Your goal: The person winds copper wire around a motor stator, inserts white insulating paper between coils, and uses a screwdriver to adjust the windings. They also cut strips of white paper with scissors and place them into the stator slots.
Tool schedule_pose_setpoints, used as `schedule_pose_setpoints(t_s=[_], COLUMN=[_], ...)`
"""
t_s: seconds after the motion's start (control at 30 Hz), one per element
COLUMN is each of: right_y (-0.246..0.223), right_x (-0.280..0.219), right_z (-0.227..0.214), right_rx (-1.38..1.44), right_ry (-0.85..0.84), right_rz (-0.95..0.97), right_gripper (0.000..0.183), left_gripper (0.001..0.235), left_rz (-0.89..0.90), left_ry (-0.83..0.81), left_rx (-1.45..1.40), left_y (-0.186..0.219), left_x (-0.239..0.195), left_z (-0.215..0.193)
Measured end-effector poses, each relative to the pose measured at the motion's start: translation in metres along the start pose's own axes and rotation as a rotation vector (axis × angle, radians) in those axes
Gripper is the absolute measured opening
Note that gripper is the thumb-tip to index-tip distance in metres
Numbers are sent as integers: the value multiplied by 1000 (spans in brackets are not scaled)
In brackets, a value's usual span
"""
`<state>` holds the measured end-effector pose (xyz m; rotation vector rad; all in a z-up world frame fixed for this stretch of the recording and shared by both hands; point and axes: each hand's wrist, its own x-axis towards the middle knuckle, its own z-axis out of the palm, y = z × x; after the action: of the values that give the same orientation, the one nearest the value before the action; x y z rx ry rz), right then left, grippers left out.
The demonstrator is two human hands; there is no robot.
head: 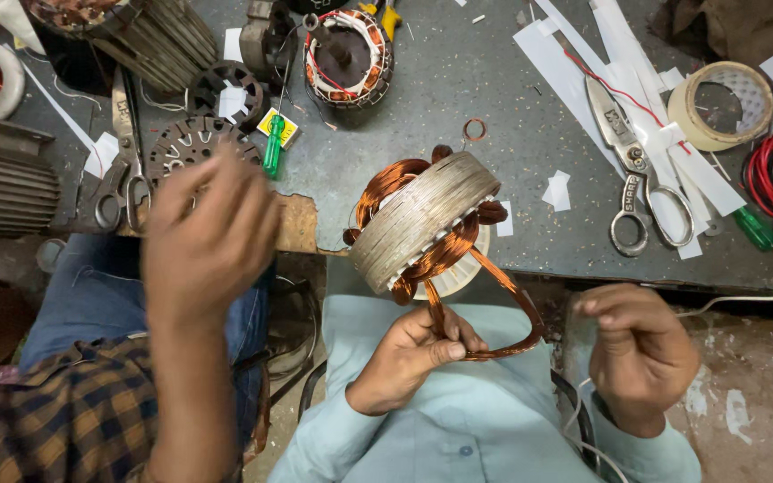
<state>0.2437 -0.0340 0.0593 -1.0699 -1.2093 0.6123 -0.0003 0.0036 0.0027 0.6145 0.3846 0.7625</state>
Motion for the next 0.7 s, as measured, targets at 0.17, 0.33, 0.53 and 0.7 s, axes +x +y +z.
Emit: schedule_pose_setpoints(t_s=[0.17,0.33,0.53,0.7], right_y=[-12,-2,17,51], right_x=[6,9,-7,-33], right_z=[-1,1,7,17], right_rx=[-472,511,369,1080], right_ry=[-324,5,-462,-316], right_rz=[-30,-43,603,674], right_gripper=[21,32,59,29], left_gripper=[10,12,16,24], left_rz=[10,12,-21,-89], left_ry=[0,8,49,-128], left_rx=[17,18,96,120], left_y=[0,-1,3,13], left_x=[-1,-1,4,7], left_z=[1,-2,1,-8])
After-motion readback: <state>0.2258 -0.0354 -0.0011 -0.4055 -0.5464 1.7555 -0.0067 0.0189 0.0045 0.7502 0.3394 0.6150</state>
